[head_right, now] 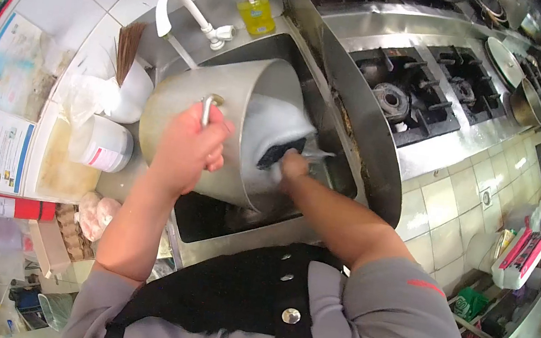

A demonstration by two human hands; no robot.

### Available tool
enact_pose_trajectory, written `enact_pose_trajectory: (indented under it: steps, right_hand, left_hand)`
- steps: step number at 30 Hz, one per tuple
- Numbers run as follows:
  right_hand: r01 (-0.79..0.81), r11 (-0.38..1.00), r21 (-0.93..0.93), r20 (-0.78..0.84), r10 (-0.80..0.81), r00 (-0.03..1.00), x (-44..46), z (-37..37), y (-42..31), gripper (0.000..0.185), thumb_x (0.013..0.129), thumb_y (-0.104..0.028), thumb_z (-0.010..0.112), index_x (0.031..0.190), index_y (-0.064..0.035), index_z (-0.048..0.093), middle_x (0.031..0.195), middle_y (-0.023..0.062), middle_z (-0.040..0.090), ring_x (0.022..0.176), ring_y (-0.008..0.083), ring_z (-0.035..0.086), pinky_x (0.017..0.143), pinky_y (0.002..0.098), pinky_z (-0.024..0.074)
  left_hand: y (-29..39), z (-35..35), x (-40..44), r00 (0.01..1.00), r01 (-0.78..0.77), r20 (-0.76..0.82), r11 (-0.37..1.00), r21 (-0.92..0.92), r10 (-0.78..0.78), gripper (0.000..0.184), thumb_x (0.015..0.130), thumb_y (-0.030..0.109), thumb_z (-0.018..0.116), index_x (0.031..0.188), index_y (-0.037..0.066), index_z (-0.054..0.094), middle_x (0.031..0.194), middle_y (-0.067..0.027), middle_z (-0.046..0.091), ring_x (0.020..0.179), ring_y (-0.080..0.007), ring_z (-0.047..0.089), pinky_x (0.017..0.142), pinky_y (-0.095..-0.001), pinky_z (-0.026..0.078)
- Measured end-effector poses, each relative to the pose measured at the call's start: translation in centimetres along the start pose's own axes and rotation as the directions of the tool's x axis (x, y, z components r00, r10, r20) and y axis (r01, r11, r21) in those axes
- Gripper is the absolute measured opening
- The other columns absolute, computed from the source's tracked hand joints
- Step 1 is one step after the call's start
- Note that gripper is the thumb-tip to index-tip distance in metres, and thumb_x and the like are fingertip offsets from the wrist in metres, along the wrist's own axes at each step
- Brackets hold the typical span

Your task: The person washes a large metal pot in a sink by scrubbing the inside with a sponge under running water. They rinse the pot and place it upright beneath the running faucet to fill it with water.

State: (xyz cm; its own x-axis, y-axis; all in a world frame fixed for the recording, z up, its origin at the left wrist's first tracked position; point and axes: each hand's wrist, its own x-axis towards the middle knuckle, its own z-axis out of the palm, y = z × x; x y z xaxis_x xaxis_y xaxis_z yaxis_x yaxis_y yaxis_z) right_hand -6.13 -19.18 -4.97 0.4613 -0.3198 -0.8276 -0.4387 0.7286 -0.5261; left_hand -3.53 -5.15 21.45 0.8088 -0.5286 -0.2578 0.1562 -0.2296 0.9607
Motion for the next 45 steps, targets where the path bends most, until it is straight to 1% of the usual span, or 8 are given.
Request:
enact_pose_trajectory:
  steps: [3,5,11,20,34,35,39,45]
  right_hand:
    - [0.094,0.985,0.145,0.186,-0.12,0.975,0.3,2.1,0.6,0.035,0.095,-0.026,0.045,0.106,0.0014,0.064,0.092,0.0164,0.066,0.081,0.0302,0.064,0.067,0.0485,0.0502]
    - [0.107,0.991,-0.077,0.256,-0.085,0.963,0.9,2.6,-0.2,0.029,0.095,-0.023,0.046,0.103,-0.0015,0.064,0.092,0.015,0.065,0.084,0.0269,0.064,0.07,0.045,0.052]
    - [0.142,0.983,-0.115,0.357,-0.092,0.93,0.8,2.9,-1.1,0.031,0.095,-0.025,0.047,0.105,-0.0005,0.063,0.095,0.0153,0.065,0.086,0.0273,0.064,0.071,0.0454,0.0519]
    - [0.14,0.982,-0.125,0.377,-0.083,0.923,0.2,2.0,-1.2,0.034,0.095,-0.027,0.048,0.109,0.0009,0.062,0.099,0.0156,0.064,0.089,0.0281,0.064,0.073,0.0461,0.0518]
    - [0.185,0.969,-0.166,0.435,-0.097,0.895,-1.0,1.9,-0.7,0.04,0.095,-0.031,0.05,0.113,0.003,0.06,0.106,0.0162,0.064,0.092,0.0292,0.063,0.076,0.0472,0.0515]
    - [0.191,0.968,-0.164,0.441,-0.101,0.892,-1.1,1.8,-0.7,0.04,0.095,-0.032,0.051,0.114,0.0032,0.059,0.106,0.0162,0.064,0.093,0.0292,0.063,0.076,0.0472,0.0515]
    - [0.226,0.964,-0.141,0.445,-0.142,0.884,-1.4,1.5,-1.2,0.042,0.095,-0.033,0.051,0.115,0.0038,0.059,0.108,0.0164,0.064,0.094,0.0296,0.063,0.077,0.0475,0.0514]
    - [0.347,0.93,-0.118,0.271,-0.306,0.913,0.6,-1.4,-5.1,0.045,0.095,-0.035,0.052,0.117,0.0047,0.058,0.111,0.0166,0.063,0.096,0.03,0.063,0.078,0.048,0.0513]
  left_hand:
    - [0.0,1.7,-1.2,0.988,-0.154,0.01,0.951,0.267,0.157,0.019,0.086,0.015,0.066,0.087,0.005,0.051,0.067,-0.0006,0.051,0.056,-0.0102,0.049,0.054,-0.0284,0.042]
    - [0.0,2.6,-1.8,0.98,-0.194,0.027,0.922,0.334,0.197,0.022,0.085,0.017,0.068,0.086,0.004,0.05,0.068,-0.0025,0.053,0.06,-0.0117,0.051,0.056,-0.0296,0.043]
    - [0.5,3.8,-3.3,0.981,-0.184,0.151,0.853,0.489,0.125,0.025,0.085,0.019,0.066,0.087,0.004,0.046,0.068,-0.0054,0.052,0.061,-0.0128,0.05,0.058,-0.0317,0.043]
    - [0.0,5.9,-4.4,0.957,-0.253,0.232,0.887,0.387,0.172,0.024,0.085,0.016,0.066,0.088,0.003,0.046,0.065,-0.0044,0.051,0.059,-0.0121,0.049,0.056,-0.0318,0.042]
    - [0.5,8.7,-7.9,0.904,-0.28,0.416,0.866,0.414,0.094,0.027,0.085,0.022,0.064,0.091,0.0,0.05,0.069,-0.0154,0.06,0.066,-0.0323,0.062,0.062,-0.0432,0.047]
    - [-0.7,8.8,-7.9,0.885,-0.421,0.377,0.817,0.395,0.273,0.027,0.085,0.022,0.065,0.088,0.0,0.05,0.068,-0.0154,0.059,0.064,-0.0323,0.061,0.06,-0.0428,0.047]
    - [2.0,6.0,-9.6,0.891,-0.427,0.308,0.849,0.313,0.334,0.026,0.084,0.022,0.067,0.086,0.002,0.051,0.066,-0.0146,0.058,0.062,-0.0321,0.06,0.057,-0.0416,0.046]
    - [-0.6,2.2,-7.3,0.934,-0.357,0.051,0.921,0.159,0.353,0.025,0.089,0.023,0.066,0.085,0.006,0.049,0.068,-0.0013,0.052,0.057,-0.0111,0.048,0.053,-0.0314,0.042]
